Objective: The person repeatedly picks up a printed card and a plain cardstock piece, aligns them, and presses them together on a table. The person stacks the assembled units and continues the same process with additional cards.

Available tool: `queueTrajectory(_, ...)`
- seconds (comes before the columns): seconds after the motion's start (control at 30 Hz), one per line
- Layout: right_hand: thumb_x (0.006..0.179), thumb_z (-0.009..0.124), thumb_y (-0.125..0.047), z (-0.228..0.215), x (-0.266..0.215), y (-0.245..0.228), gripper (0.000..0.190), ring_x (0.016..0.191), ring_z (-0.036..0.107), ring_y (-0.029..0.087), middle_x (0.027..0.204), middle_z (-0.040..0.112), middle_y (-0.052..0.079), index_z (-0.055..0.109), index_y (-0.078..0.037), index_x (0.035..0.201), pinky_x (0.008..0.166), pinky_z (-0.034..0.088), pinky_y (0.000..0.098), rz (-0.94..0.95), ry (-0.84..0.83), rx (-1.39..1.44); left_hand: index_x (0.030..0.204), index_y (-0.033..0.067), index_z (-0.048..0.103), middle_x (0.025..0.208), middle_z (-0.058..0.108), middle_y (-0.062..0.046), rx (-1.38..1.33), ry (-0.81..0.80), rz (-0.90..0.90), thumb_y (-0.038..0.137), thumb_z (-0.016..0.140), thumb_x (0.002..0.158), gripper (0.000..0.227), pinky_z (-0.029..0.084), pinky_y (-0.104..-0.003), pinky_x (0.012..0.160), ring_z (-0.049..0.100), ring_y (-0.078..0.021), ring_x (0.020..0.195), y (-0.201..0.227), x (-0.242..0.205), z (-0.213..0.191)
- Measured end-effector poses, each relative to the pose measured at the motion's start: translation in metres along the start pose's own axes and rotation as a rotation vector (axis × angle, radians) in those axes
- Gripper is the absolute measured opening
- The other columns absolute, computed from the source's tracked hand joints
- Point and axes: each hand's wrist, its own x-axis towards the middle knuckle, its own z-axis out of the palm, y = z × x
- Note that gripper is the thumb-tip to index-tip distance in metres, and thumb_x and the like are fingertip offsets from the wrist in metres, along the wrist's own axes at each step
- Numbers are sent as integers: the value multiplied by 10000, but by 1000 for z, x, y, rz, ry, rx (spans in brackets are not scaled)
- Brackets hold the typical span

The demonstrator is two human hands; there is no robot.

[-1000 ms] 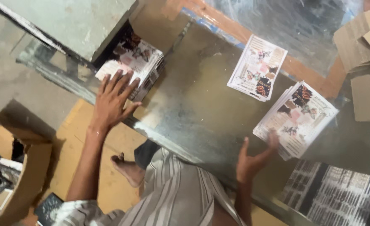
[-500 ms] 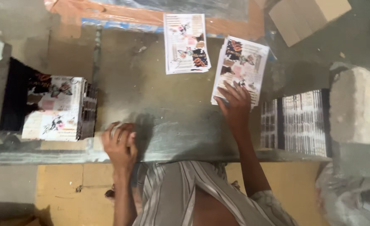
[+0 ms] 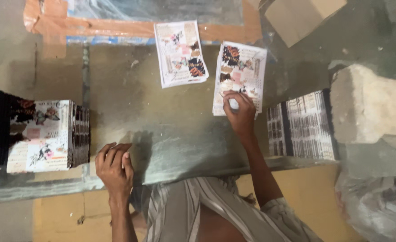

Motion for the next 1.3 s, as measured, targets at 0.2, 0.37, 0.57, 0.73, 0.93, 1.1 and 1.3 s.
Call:
queueTrajectory(0.2, 996, 645, -67, -18, 9, 9, 70, 1097, 691, 156, 1118, 758, 82, 677, -6, 1005, 987, 514, 290, 194, 16, 454, 1050, 47, 748, 1064, 728, -94, -26, -37, 30, 131, 604, 988, 178, 473, -445, 1008, 642, -304, 1141, 19, 17, 10)
queueTrajectory(0.37, 993, 657, -82, -19, 9, 27, 101, 1086, 668, 155, 1124, 754, 81, 698, 6, 1022, 986, 493, 299, 269, -47, 470, 1007, 53, 758, 1026, 741, -81, -92, -79, 76, 134, 640, 952, 153, 480, -438, 977, 656, -286, 1104, 31, 19, 27)
queueTrajectory(0.57, 987, 681, -110, -1, 5, 40, 128, 1082, 679, 163, 1112, 753, 93, 703, 14, 1010, 989, 501, 311, 129, -56, 369, 1001, 55, 770, 1002, 751, -73, -174, -53, 100, 136, 630, 983, 163, 482, -431, 987, 666, -276, 1090, 47, 29, 36)
queueTrajectory(0.73, 1048, 599, -134, 4, -2, 53, 152, 1047, 645, 126, 1147, 737, 93, 649, 9, 1052, 906, 505, 272, 200, -19, 485, 997, 45, 766, 1002, 756, -79, -228, -63, 118, 159, 607, 1001, 195, 487, -426, 980, 668, -275, 1087, 60, 43, 44)
queueTrajectory(0.93, 1120, 527, -168, 5, -3, 70, 153, 736, 529, 48, 1014, 762, 74, 566, -20, 1111, 661, 428, 218, 341, -13, 732, 1136, 62, 734, 1153, 722, -128, -503, -172, 181, 270, 571, 1025, 286, 467, -476, 1063, 625, -333, 1207, 99, 70, 57)
queueTrajectory(1.1, 1105, 533, -174, -2, -5, 37, 112, 753, 559, 79, 1149, 803, 90, 567, -69, 1129, 685, 455, 242, 295, -23, 523, 1393, 51, 570, 1364, 609, -163, -354, -364, 473, 349, 635, 972, 520, 392, -534, 1098, 497, -390, 1340, 153, 100, 97)
queueTrajectory(1.3, 733, 846, -152, -9, -4, 0, 306, 1185, 622, 354, 1226, 717, 178, 761, -60, 1012, 1051, 447, 430, -119, -35, -13, 1420, 33, 536, 1350, 606, -176, -394, -362, 229, 271, 655, 987, 508, 397, -502, 1117, 504, -380, 1348, 153, 101, 113)
